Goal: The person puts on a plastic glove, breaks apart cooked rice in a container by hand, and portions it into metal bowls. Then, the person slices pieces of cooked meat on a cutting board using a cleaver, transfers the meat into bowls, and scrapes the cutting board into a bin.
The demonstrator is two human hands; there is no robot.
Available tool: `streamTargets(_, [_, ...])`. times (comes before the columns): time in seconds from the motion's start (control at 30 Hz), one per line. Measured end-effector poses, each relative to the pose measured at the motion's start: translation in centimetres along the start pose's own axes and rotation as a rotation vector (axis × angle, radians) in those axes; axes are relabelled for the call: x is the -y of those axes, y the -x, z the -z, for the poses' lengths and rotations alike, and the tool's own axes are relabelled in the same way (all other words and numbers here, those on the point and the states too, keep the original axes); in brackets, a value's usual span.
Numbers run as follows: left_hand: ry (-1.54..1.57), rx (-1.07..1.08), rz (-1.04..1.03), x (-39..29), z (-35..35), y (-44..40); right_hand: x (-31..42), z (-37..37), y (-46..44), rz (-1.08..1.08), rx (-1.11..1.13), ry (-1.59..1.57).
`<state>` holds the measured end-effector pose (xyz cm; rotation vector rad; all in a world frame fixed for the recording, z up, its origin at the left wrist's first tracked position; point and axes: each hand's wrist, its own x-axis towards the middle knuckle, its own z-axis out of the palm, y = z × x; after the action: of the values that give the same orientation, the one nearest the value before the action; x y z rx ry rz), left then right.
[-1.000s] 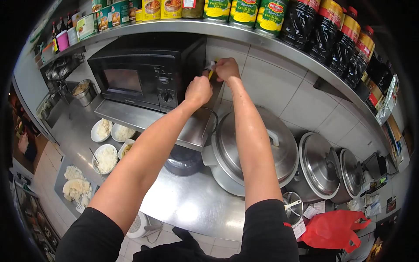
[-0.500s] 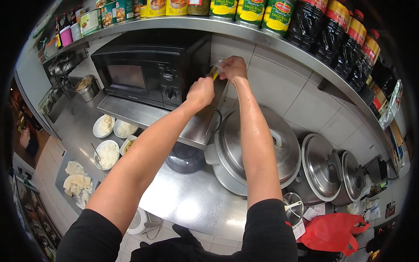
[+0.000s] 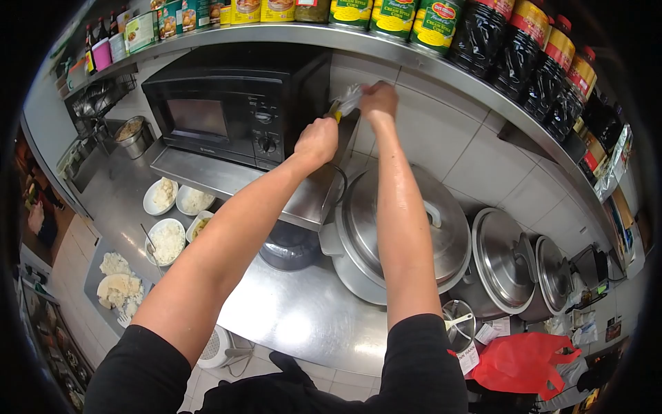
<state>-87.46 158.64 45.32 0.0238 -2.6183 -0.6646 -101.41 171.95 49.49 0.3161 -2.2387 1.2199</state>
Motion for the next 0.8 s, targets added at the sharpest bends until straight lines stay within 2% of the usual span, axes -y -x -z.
streamTargets(0.1, [-0.011,0.035,-0.024,-0.1,0.1,0.1,-1.2,1.2,-1.0,0.076,-0.055,-0.069])
streamTargets(0.17, [-0.003,0.020,-0.033,-0.2,0.0,-0.1,4.3,5.7,2.2,-0.153,-0.188,-0.329])
streamTargets(0.23, [-0.035,0.060,-0.043,0.0,-0.5,0.1,3.8,8.6,2.4,-0.028,-0.366,-1.005])
streamTargets(0.27, [-0.027,0.059,-0.049,0.2,-0.8,0.1,3.2,10.0,3.0,-0.022,-0.369,-0.998])
streamTargets(0.33, [-0.036,0.184,-0.132,0.2,-1.3,0.4,2.5,13.8,6.2,0.032,-0.042,-1.101])
streamTargets(0.37, [-0.022,0.192,-0.152,-0.2,-1.2,0.5,2.2,14.6,8.2,0.035,-0.061,-1.082])
streamTargets(0.43, [0.010,0.385,-0.075,-1.0,1.0,1.4,2.8,14.7,12.6,-0.016,0.042,-1.198])
streamTargets(0.47, [0.103,0.301,-0.142,0.8,-0.3,1.2,2.9,15.2,14.7,-0.020,0.034,-1.186])
streamTargets(0.53, [0.622,-0.106,-0.137,1.0,4.5,7.2,3.6,15.5,19.0,-0.046,0.255,-1.129])
streamTargets(0.57, [1.011,-0.109,-0.067,2.0,5.7,9.9,4.1,15.1,21.2,-0.055,0.260,-1.130])
streamTargets(0.6, [1.379,0.053,0.155,3.4,8.1,13.1,4.7,14.2,23.5,-0.030,0.268,-1.160])
streamTargets(0.63, [1.421,0.134,0.214,4.7,10.8,16.5,5.6,13.0,25.8,-0.007,0.284,-1.194])
streamTargets(0.7, [1.357,0.301,0.107,9.5,11.8,22.7,8.7,9.7,30.4,-0.111,0.377,-1.224])
streamTargets(0.77, [1.478,0.260,0.298,13.2,14.9,28.6,12.0,5.0,35.4,0.044,0.525,-0.977])
streamTargets(0.8, [1.638,0.255,0.479,16.4,16.7,31.1,15.3,3.1,38.4,-0.022,0.583,-1.003])
